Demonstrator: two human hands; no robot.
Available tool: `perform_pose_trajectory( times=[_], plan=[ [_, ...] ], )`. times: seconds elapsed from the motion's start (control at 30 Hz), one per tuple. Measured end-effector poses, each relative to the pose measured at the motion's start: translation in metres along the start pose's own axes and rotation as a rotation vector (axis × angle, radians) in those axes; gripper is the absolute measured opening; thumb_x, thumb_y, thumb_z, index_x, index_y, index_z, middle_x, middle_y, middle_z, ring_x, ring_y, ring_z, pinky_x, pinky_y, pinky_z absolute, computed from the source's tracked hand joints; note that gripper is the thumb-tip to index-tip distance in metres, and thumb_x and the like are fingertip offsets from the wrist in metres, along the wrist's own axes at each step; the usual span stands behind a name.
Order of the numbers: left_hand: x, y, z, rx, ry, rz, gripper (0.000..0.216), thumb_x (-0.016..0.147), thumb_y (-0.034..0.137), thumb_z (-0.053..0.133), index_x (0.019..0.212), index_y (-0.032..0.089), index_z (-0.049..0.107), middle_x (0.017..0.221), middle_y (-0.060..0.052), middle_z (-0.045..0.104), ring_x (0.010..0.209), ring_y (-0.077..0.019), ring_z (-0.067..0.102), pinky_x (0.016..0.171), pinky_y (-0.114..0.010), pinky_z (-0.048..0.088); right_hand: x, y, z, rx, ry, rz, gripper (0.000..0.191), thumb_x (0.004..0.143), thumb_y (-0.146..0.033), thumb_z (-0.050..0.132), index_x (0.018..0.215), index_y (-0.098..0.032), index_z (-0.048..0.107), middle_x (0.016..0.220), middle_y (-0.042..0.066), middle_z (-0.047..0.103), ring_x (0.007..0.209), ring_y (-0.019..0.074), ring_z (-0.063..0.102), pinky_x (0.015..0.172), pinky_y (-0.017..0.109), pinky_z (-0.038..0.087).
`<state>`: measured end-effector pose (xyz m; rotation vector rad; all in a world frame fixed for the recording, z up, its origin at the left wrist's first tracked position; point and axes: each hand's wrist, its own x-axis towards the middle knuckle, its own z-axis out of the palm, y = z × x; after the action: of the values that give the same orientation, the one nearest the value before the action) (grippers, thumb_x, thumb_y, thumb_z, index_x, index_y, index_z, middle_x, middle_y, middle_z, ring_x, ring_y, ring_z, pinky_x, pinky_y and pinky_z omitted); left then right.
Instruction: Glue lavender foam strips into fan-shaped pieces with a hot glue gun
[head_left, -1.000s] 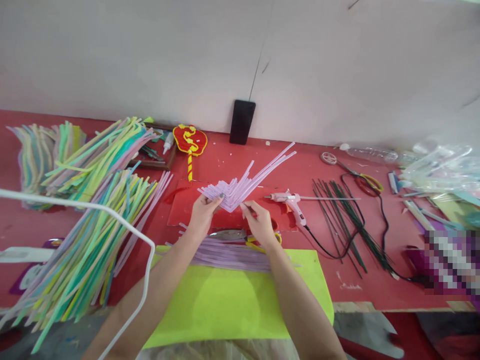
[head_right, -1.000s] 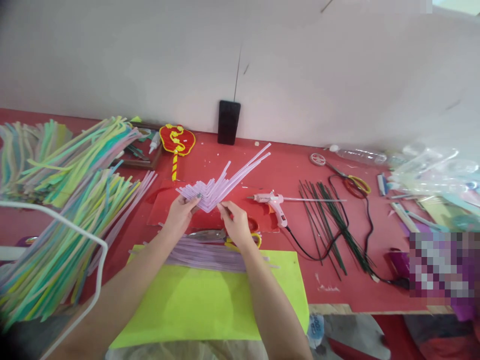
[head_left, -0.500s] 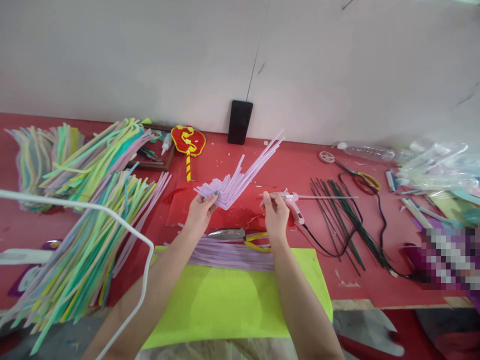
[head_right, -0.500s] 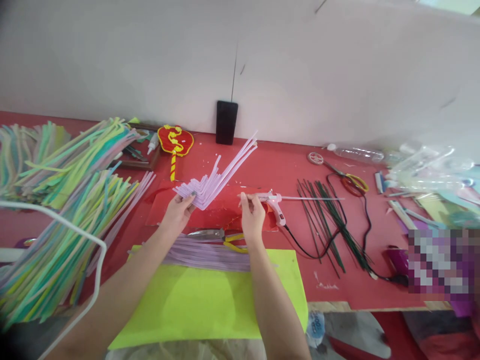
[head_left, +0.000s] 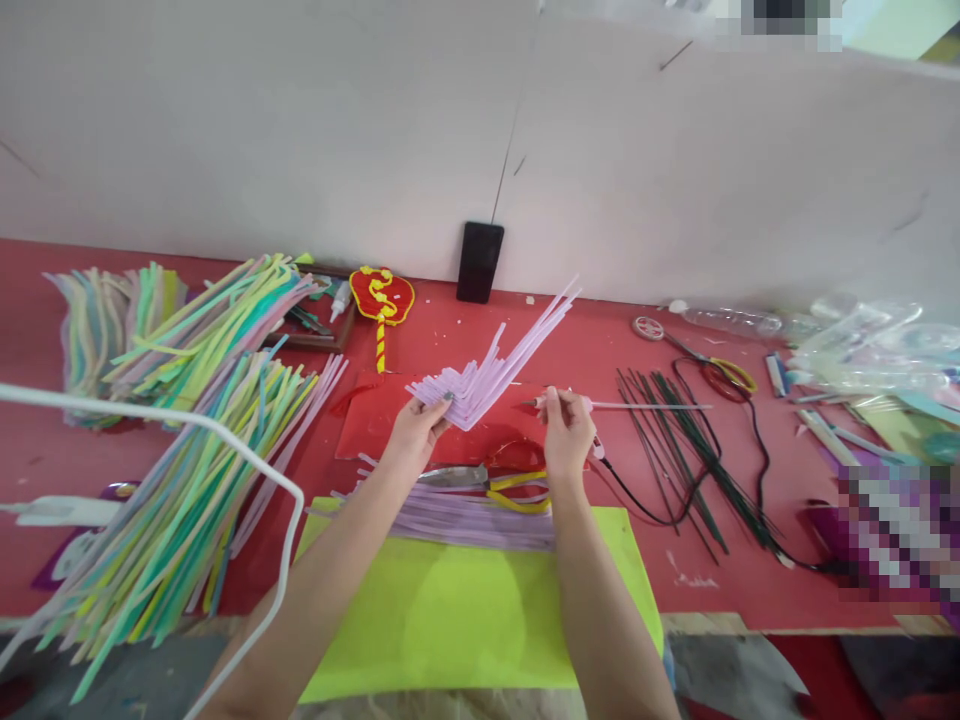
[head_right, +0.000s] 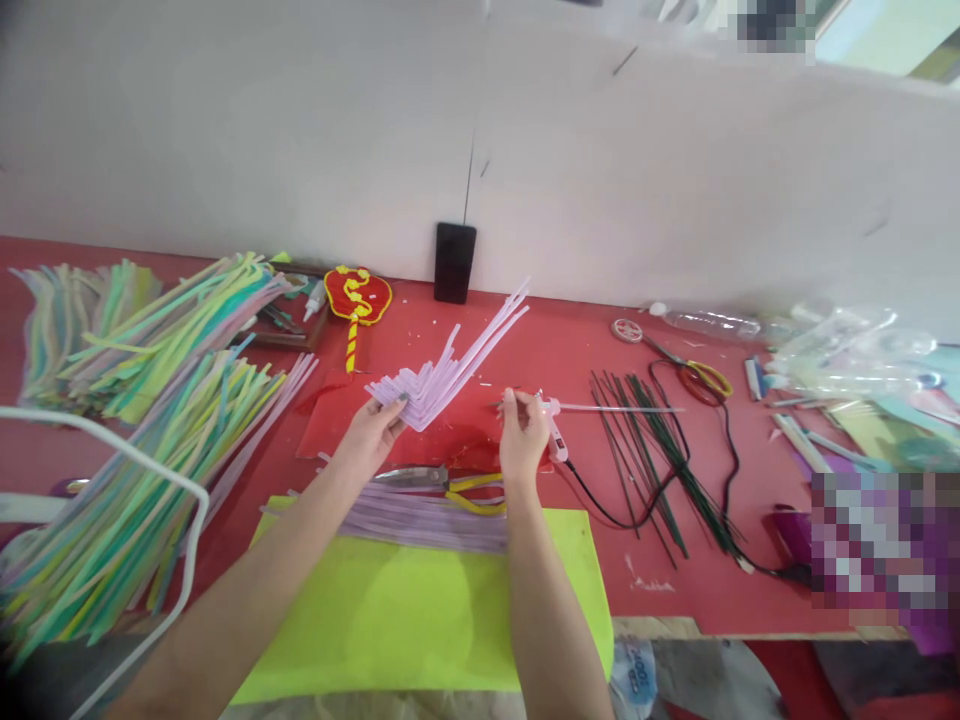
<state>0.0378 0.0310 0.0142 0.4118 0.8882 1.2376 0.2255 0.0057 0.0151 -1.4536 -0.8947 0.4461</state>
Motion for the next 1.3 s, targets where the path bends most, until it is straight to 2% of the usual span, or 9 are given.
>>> perform_pose_trajectory(
  times=[0.13, 0.3, 0.53, 0.73, 0.9, 1.03, 1.3],
  plan=[
    [0.001, -0.007, 0.003, 0.094, -0.006, -0.101, 0.032, 0.057, 0.016, 0.08, 0.086, 0.014, 0.066, 0.088, -0.006, 0.074, 0.086, -0.0197, 0.07, 0.086, -0.034, 0.054, 0.005, -0.004, -0.007, 0.083, 0.077, -0.024, 0.037, 0.084, -0.054, 0.051, 0.079, -0.018, 0.055, 0.061, -0.002, 0.056, 0.053, 0.0104, 0.052, 0.053, 0.025, 0.043],
    [0.006, -0.021, -0.004, 0.191, 0.022, -0.135, 0.033, 0.054, 0.013, 0.081, 0.084, 0.011, 0.067, 0.083, -0.006, 0.073, 0.078, -0.0194, 0.069, 0.086, -0.04, 0.054, 0.01, -0.001, -0.013, 0.113, 0.143, 0.0, 0.039, 0.085, -0.056, 0.049, 0.077, -0.019, 0.053, 0.059, -0.005, 0.053, 0.048, 0.0077, 0.045, 0.05, 0.023, 0.041],
    [0.016, -0.019, -0.013, 0.202, 0.056, -0.009, 0.036, 0.054, 0.017, 0.081, 0.087, 0.013, 0.067, 0.085, -0.005, 0.073, 0.082, -0.0193, 0.069, 0.089, -0.04, 0.054, 0.007, -0.001, -0.009, 0.175, 0.098, -0.02, 0.036, 0.084, -0.054, 0.052, 0.077, -0.019, 0.054, 0.056, -0.004, 0.053, 0.049, 0.0091, 0.048, 0.05, 0.024, 0.04],
    [0.022, -0.019, -0.014, 0.313, 0.114, 0.016, 0.036, 0.053, 0.014, 0.08, 0.086, 0.012, 0.064, 0.084, -0.006, 0.072, 0.085, -0.0221, 0.069, 0.087, -0.043, 0.054, 0.006, 0.0, -0.008, 0.169, 0.093, -0.02, 0.034, 0.084, -0.052, 0.052, 0.076, -0.019, 0.054, 0.056, -0.005, 0.054, 0.048, 0.0091, 0.049, 0.049, 0.024, 0.039],
    [0.021, -0.018, -0.011, 0.37, 0.119, 0.036, 0.027, 0.063, 0.013, 0.075, 0.087, 0.013, 0.061, 0.088, -0.008, 0.071, 0.087, -0.0223, 0.068, 0.082, -0.039, 0.056, 0.007, 0.007, -0.006, 0.114, 0.055, -0.019, 0.037, 0.083, -0.056, 0.052, 0.076, -0.019, 0.055, 0.058, -0.003, 0.059, 0.049, 0.0101, 0.05, 0.049, 0.025, 0.04],
    [0.02, -0.016, -0.012, 0.422, 0.145, 0.082, 0.015, 0.075, 0.017, 0.066, 0.087, 0.014, 0.058, 0.086, -0.007, 0.07, 0.082, -0.0213, 0.069, 0.076, -0.04, 0.057, 0.005, 0.008, -0.004, 0.055, -0.009, -0.003, 0.043, 0.084, -0.06, 0.047, 0.079, -0.019, 0.057, 0.06, 0.0, 0.064, 0.049, 0.0115, 0.052, 0.05, 0.027, 0.042],
    [0.022, -0.013, -0.016, 0.49, 0.169, 0.156, 0.016, 0.07, 0.01, 0.067, 0.082, 0.015, 0.056, 0.075, -0.001, 0.066, 0.074, -0.017, 0.067, 0.074, -0.038, 0.058, 0.004, 0.006, -0.004, 0.003, 0.009, 0.03, 0.048, 0.083, -0.065, 0.043, 0.069, -0.02, 0.054, 0.054, -0.001, 0.061, 0.047, 0.0127, 0.053, 0.051, 0.028, 0.044]
  ],
)
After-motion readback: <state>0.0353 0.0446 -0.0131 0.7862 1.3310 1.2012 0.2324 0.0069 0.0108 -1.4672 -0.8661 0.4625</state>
